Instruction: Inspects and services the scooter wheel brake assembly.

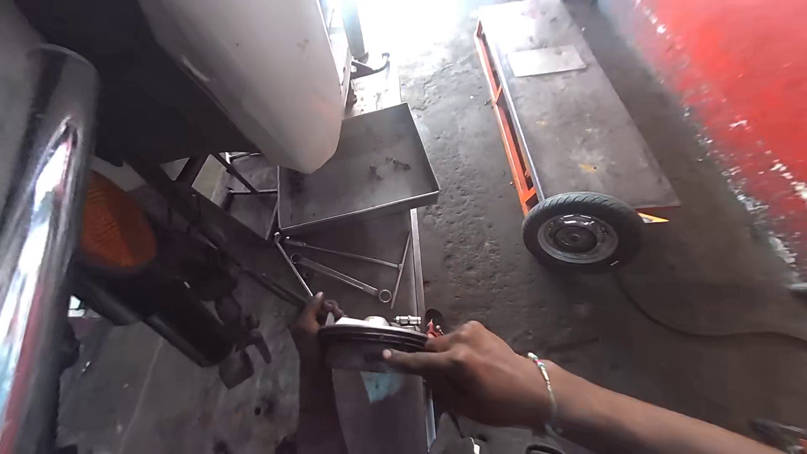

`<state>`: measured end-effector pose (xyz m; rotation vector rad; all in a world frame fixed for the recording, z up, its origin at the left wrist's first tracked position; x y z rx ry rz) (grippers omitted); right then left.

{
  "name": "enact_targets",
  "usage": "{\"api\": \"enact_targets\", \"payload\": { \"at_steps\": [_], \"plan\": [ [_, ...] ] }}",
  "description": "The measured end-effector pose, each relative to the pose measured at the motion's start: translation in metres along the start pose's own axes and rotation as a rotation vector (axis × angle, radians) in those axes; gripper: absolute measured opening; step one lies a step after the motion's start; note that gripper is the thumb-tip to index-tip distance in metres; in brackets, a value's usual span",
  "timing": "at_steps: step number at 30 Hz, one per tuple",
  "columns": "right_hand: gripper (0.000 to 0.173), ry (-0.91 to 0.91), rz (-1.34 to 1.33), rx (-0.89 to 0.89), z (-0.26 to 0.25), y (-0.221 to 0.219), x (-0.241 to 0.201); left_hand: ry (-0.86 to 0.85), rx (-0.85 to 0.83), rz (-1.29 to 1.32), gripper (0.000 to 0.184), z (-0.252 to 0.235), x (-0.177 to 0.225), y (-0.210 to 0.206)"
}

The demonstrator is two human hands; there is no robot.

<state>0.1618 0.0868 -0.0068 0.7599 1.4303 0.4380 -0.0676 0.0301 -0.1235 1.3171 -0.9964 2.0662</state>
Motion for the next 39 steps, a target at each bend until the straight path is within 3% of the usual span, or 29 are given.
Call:
{"api": "enact_targets", "payload": {
  "at_steps": [4,8,11,16,20,25,29,35,39],
  "plan": [
    [0.045,-0.053,0.052,-0.070,-0.012,0.006,-0.001,-0.002,0.008,-0.014,0.042,0.004,0.004,-0.009],
    [0.039,0.034,0.054,0.122,0.016,-0.015,0.001,0.019,-0.018,0.001,0.047,0.008,0.008,-0.007],
    [0.041,-0.027,0.044,0.116,0.005,-0.012,0.002,-0.008,-0.026,-0.021,0.046,0.006,0.007,-0.005],
    [0.037,0.022,0.034,0.282,0.021,-0.033,0.007,-0.001,-0.034,-0.067,0.048,0.007,0.009,-0.005],
    [0.041,-0.024,0.082,0.291,0.009,-0.026,0.009,-0.015,0.013,-0.144,0.035,0.005,0.005,0.000],
    [0.036,0.024,0.010,0.370,0.028,-0.046,0.008,0.005,-0.063,-0.085,0.045,0.002,0.003,0.002],
    [0.042,0.007,0.007,0.278,0.007,-0.028,0.012,-0.005,-0.043,-0.076,0.038,-0.001,0.000,0.008],
    [0.036,0.077,-0.031,0.267,0.020,-0.033,0.010,0.008,-0.092,-0.087,0.052,0.001,0.008,-0.005],
    [0.044,0.099,-0.014,0.155,-0.008,-0.020,0.012,0.023,-0.079,-0.089,0.049,0.001,0.006,-0.003]
  ]
}}
Point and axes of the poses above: each hand's wrist, its own z-axis away from the middle knuckle, its own y-axis out of the back of the hand, x = y × z, the point moved 3 cm from there along -z, towards the middle knuckle, and after that the axes turned 12 degrees about -x, right-handed, at the moved point
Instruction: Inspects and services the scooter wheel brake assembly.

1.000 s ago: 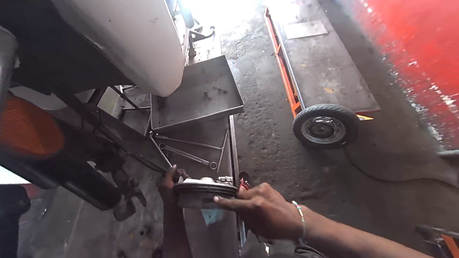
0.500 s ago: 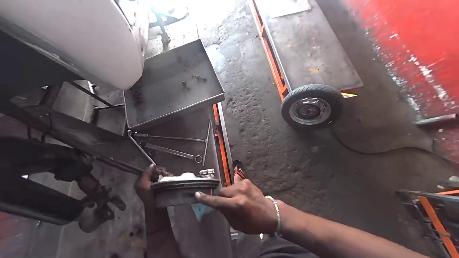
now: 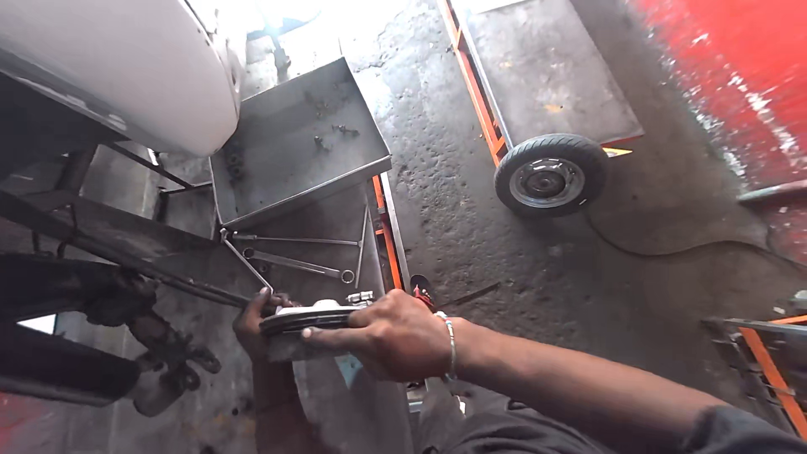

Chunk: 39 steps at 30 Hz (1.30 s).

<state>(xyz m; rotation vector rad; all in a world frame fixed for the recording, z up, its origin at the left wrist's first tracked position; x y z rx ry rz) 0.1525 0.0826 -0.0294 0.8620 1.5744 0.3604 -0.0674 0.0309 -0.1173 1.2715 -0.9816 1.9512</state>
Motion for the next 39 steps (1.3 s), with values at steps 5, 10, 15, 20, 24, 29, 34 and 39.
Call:
{"api": "enact_targets", "payload": {
  "at_steps": [5,10,15,20,24,29,34,39],
  "plan": [
    [0.034,-0.005,-0.065,0.212,0.028,-0.020,-0.002,0.023,0.076,-0.065,0.053,0.006,0.013,-0.013],
    [0.035,-0.050,-0.134,0.320,0.019,-0.024,0.004,-0.009,-0.022,-0.027,0.038,0.004,-0.015,0.021],
    [0.031,-0.058,-0.236,0.375,0.030,-0.038,0.000,0.042,0.089,-0.081,0.049,0.003,-0.002,0.004],
    [0.033,-0.090,-0.207,0.348,0.028,-0.031,0.000,0.098,0.070,-0.062,0.051,0.000,0.002,0.000],
    [0.033,-0.086,-0.150,0.317,0.042,-0.029,0.002,0.012,-0.007,-0.011,0.041,-0.005,-0.032,0.044],
    [0.039,-0.044,-0.097,0.208,0.019,-0.015,0.007,0.005,-0.002,0.005,0.039,-0.002,-0.027,0.039],
    [0.033,-0.043,-0.158,0.288,0.035,-0.026,0.006,0.005,0.012,-0.082,0.050,0.003,-0.008,0.012],
    [0.043,-0.044,-0.092,0.057,0.002,0.006,0.008,0.044,0.068,-0.028,0.054,0.002,0.003,-0.006]
  ]
}}
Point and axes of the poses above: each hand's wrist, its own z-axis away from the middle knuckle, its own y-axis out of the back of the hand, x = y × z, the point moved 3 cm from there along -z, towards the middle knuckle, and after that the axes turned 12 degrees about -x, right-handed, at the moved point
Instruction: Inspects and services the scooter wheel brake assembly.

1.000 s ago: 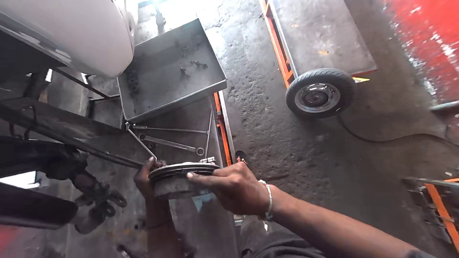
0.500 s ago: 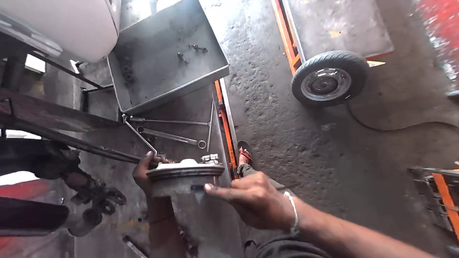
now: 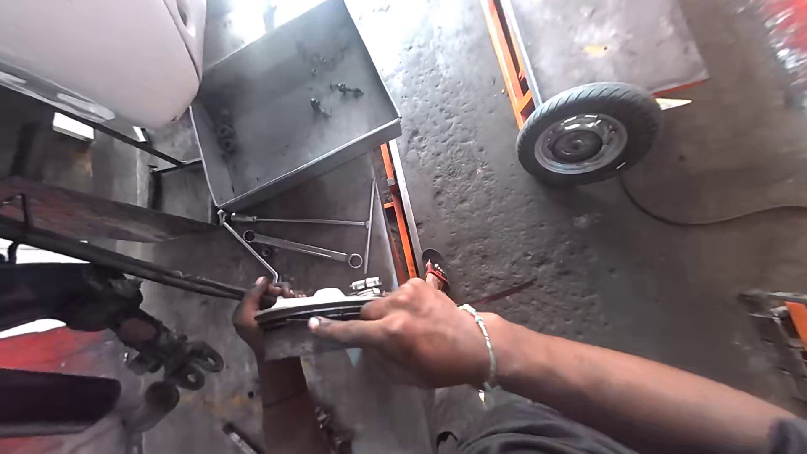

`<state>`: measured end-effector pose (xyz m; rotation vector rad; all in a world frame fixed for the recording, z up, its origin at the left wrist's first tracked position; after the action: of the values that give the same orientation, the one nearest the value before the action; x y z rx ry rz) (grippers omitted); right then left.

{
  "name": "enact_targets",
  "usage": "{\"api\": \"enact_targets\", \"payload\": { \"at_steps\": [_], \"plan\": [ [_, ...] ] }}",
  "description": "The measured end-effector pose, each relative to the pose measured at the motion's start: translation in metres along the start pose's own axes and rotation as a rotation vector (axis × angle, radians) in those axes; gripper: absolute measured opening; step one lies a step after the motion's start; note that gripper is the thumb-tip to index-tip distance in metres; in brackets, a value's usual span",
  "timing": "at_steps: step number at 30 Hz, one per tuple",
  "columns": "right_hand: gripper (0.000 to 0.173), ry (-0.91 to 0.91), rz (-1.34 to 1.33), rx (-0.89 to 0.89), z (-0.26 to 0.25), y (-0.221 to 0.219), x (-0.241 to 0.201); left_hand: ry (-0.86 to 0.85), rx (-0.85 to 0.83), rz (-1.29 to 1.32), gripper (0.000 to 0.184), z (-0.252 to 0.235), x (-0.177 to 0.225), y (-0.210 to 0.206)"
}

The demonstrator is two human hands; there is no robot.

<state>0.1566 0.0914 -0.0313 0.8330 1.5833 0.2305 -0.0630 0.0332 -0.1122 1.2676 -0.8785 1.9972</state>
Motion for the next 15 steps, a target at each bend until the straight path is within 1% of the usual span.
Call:
{"api": "enact_targets", "payload": {
  "at_steps": [1,2,3,4,5,7,8,9,11,12,13,14,15],
  "plan": [
    [0.042,0.005,-0.008,-0.013,0.005,0.000,-0.002,0.018,-0.013,-0.013,0.056,0.001,0.006,-0.006],
    [0.040,0.003,-0.011,-0.010,0.012,-0.002,-0.004,0.011,-0.061,-0.004,0.058,-0.001,0.004,-0.003],
    [0.039,-0.005,-0.005,0.004,0.017,-0.004,-0.006,-0.023,-0.112,0.024,0.057,-0.004,-0.001,0.005],
    [0.038,-0.024,0.009,-0.003,0.017,-0.004,-0.007,-0.052,-0.128,0.059,0.054,-0.005,-0.003,0.009],
    [0.038,-0.060,0.022,-0.043,0.012,0.000,-0.008,-0.039,-0.066,0.074,0.051,0.002,0.003,-0.001],
    [0.040,-0.130,0.026,-0.176,-0.011,0.012,-0.010,0.066,0.130,0.048,0.045,0.017,0.029,-0.038],
    [0.041,-0.147,0.022,-0.244,-0.019,0.016,-0.010,0.069,0.168,0.065,0.045,0.019,0.030,-0.043],
    [0.041,-0.123,0.022,-0.244,-0.021,0.014,-0.009,0.043,0.144,0.066,0.046,0.019,0.026,-0.039],
    [0.042,-0.050,-0.008,-0.147,-0.005,0.005,-0.010,-0.064,-0.029,0.047,0.050,0.005,0.004,-0.005],
    [0.041,-0.024,-0.030,-0.116,0.010,0.001,-0.011,-0.050,-0.051,0.047,0.050,0.000,-0.004,0.008],
    [0.038,0.009,-0.055,-0.091,0.027,-0.003,-0.012,0.026,-0.016,0.105,0.050,-0.005,-0.011,0.019],
    [0.034,0.046,-0.091,-0.067,0.044,-0.007,-0.011,0.131,0.041,0.215,0.049,-0.009,-0.018,0.030],
    [0.031,0.065,-0.169,-0.007,0.059,-0.009,-0.009,0.215,0.070,0.386,0.050,-0.015,-0.030,0.045]
  ]
}}
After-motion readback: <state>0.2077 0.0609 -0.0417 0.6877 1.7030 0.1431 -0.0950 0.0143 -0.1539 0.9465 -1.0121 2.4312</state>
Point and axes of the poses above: each hand's wrist, its own z-axis away from the middle knuckle, its own y-axis out of the back of the hand, x = y × z, the point moved 3 cm from there along -z, towards the middle knuckle, and after that the axes turned 12 degrees about -x, right-handed, at the moved point
